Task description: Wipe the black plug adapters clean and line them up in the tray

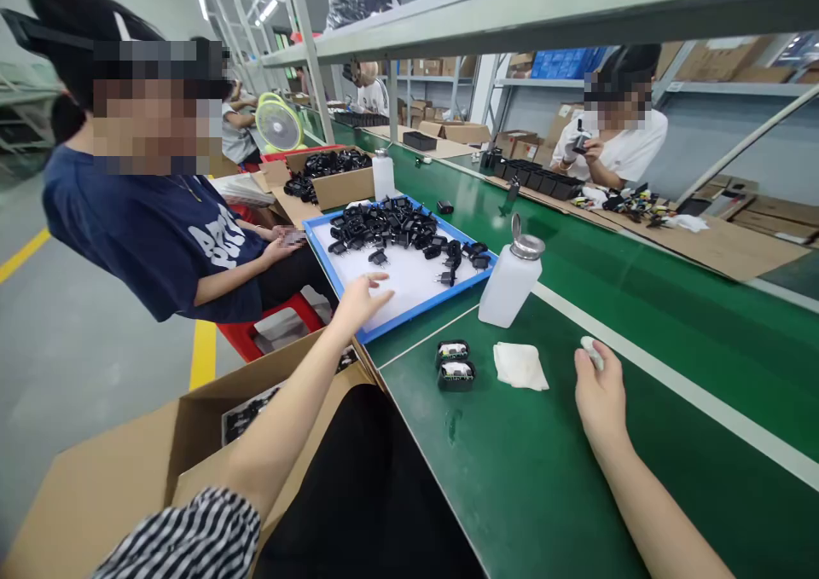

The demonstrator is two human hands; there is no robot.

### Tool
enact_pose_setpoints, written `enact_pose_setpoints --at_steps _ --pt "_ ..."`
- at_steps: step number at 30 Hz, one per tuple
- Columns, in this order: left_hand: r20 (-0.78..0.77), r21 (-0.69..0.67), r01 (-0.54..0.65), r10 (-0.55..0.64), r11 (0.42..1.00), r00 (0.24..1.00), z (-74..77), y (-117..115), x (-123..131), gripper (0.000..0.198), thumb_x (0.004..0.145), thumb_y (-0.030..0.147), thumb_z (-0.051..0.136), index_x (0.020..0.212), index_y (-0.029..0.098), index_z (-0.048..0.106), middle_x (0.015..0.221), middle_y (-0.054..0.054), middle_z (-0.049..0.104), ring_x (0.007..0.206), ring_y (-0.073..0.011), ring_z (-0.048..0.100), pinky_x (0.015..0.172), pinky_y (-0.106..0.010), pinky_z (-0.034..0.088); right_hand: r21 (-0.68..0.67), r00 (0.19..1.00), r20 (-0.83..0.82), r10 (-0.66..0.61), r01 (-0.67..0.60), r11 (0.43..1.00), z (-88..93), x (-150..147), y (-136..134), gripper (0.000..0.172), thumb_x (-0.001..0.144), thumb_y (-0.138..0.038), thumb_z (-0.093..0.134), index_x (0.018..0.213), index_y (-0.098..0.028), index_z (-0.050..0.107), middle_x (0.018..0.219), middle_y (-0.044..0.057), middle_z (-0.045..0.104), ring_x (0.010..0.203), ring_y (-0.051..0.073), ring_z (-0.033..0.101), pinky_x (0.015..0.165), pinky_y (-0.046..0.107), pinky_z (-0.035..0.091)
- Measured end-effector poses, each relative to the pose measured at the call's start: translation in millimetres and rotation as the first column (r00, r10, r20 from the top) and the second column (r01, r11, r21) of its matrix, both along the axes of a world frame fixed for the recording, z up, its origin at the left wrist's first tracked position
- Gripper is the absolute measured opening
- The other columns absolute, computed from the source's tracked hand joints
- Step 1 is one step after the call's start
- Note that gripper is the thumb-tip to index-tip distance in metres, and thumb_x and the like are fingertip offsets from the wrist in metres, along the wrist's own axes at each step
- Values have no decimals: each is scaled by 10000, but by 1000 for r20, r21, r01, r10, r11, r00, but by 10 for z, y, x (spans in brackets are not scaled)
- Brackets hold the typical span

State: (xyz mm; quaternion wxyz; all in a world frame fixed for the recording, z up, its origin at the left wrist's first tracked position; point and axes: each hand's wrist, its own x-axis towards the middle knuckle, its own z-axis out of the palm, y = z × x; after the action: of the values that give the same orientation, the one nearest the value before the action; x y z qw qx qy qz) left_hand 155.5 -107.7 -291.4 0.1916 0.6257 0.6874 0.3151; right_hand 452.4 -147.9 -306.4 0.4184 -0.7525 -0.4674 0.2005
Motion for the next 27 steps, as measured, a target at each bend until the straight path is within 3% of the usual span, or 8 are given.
enact_pose_setpoints --at_steps 2,5,11,14,17,22,24,27 --pt "-42 6 -108 108 994 993 46 315 -192 375 687 167 463 1058 112 454 1098 -107 486 1004 -210 444 856 -298 325 -6 998 31 59 -59 998 -71 19 0 534 740 -457 312 1188 -164 309 1206 149 356 1062 300 374 852 388 336" --pt "-49 -4 -137 137 991 989 35 661 -343 380 673 109 456 1053 114 463 1096 -124 486 1028 -240 421 853 -324 315 66 975 162 150 -163 984 -134 20 -16 512 722 -434 337 1154 -161 340 1187 123 384 1055 306 379 838 429 345" --pt "24 -22 -108 108 994 994 -26 827 -395 337 698 65 389 1010 126 501 942 -105 570 940 -220 484 804 -322 346 154 893 399 208 -290 945 -76 -60 -101 433 712 -399 355 1074 -169 414 1114 111 460 1065 274 373 781 400 401" --pt "97 -35 -60 63 998 993 30 723 -287 333 703 61 363 1001 99 507 901 -101 582 882 -192 510 753 -292 382 139 840 438 321 -416 899 26 -212 -129 372 717 -379 371 1036 -202 444 1075 98 489 991 250 446 732 365 429" --pt "219 -70 96 -79 993 972 121 479 -14 312 717 107 375 994 130 517 827 -49 603 733 -124 546 640 -225 422 79 752 396 527 -600 796 139 -436 -59 368 723 -358 390 1060 -216 432 1047 86 499 904 210 501 721 340 432" --pt "542 -49 457 -361 888 759 175 -6 516 273 702 134 415 945 126 540 743 -17 593 583 -60 506 557 -180 404 84 658 271 702 -743 664 209 -746 176 483 666 -326 498 1122 -201 405 1061 78 491 781 173 528 649 305 446" --pt "560 -86 482 -358 872 747 129 -120 618 271 704 138 406 939 106 536 744 -25 590 564 -58 496 552 -185 402 103 660 256 706 -745 659 189 -788 228 360 665 -297 500 1017 -222 504 986 44 543 736 165 529 643 302 441" --pt "473 -75 400 -321 913 821 26 -220 614 314 703 128 373 990 109 497 871 -49 585 619 -71 509 600 -205 411 91 671 210 711 -737 669 152 -764 236 213 673 -277 479 856 -236 582 887 8 592 759 171 531 683 310 428"
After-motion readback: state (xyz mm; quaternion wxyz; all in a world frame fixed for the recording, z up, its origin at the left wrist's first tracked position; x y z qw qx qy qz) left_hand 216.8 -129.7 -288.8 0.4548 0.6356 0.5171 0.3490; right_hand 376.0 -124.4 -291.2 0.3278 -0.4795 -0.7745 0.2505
